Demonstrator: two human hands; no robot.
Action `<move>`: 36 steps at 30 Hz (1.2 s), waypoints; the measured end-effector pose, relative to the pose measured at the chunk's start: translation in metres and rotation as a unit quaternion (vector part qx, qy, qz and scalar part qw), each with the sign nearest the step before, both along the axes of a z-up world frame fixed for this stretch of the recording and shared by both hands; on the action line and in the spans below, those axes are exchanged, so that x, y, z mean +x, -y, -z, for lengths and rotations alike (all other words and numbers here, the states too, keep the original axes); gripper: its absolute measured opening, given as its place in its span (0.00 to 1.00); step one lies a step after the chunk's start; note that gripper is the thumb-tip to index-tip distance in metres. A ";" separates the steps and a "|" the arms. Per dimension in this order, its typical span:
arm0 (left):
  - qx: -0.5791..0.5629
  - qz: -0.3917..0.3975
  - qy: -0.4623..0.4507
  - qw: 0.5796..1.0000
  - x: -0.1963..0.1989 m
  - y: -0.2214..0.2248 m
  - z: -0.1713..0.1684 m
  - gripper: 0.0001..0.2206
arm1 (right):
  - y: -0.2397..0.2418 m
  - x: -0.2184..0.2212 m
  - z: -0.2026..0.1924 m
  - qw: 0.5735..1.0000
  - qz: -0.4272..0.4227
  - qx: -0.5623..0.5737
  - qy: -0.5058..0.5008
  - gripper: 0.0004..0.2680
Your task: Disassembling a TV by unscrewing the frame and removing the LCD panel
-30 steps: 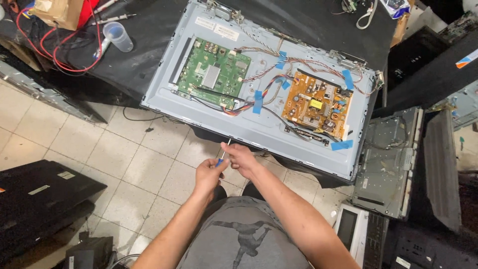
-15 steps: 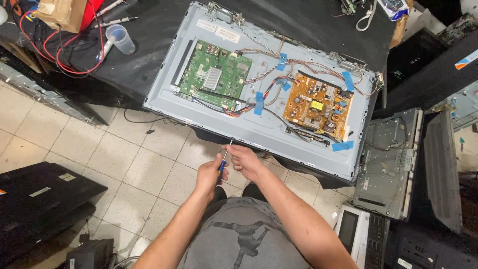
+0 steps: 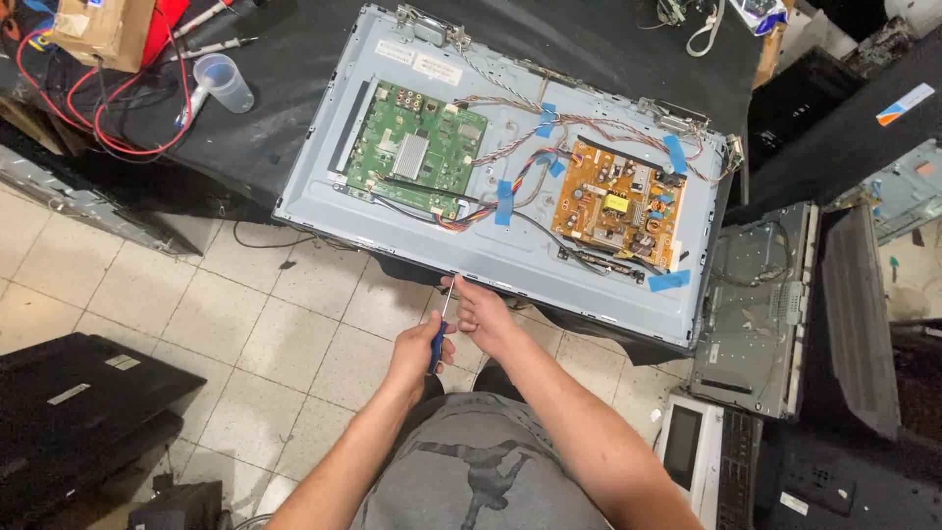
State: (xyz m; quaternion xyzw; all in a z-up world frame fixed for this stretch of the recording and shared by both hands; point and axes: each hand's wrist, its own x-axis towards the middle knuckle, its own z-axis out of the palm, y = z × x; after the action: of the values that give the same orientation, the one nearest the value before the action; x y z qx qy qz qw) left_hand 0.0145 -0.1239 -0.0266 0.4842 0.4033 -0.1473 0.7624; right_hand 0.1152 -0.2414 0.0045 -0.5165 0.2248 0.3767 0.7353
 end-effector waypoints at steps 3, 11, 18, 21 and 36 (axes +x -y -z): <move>0.005 0.010 -0.009 1.000 -0.006 -0.003 -0.004 0.27 | 0.000 0.000 0.030 0.999 0.016 0.044 -0.017 0.10; 0.018 0.077 -0.019 0.997 -0.022 0.002 -0.013 0.24 | 0.041 -0.027 0.082 0.993 0.103 0.063 -0.010 0.07; 0.025 0.111 0.005 0.993 -0.008 0.041 -0.007 0.21 | 0.090 -0.042 0.080 0.986 0.149 0.062 -0.027 0.07; 0.058 0.109 0.017 0.992 -0.003 0.066 0.001 0.20 | 0.098 -0.036 0.052 0.994 0.104 -0.001 0.039 0.13; 0.195 -0.025 -0.028 0.980 0.003 0.148 -0.026 0.19 | 0.138 -0.002 0.042 0.997 -0.015 -0.024 0.068 0.14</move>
State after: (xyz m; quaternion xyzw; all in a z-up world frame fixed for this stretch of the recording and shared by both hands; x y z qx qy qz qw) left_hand 0.0171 -0.2717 -0.0008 0.6093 0.4573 -0.0601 0.6450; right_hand 0.1127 -0.3793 -0.0375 -0.5616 0.1754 0.3465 0.7306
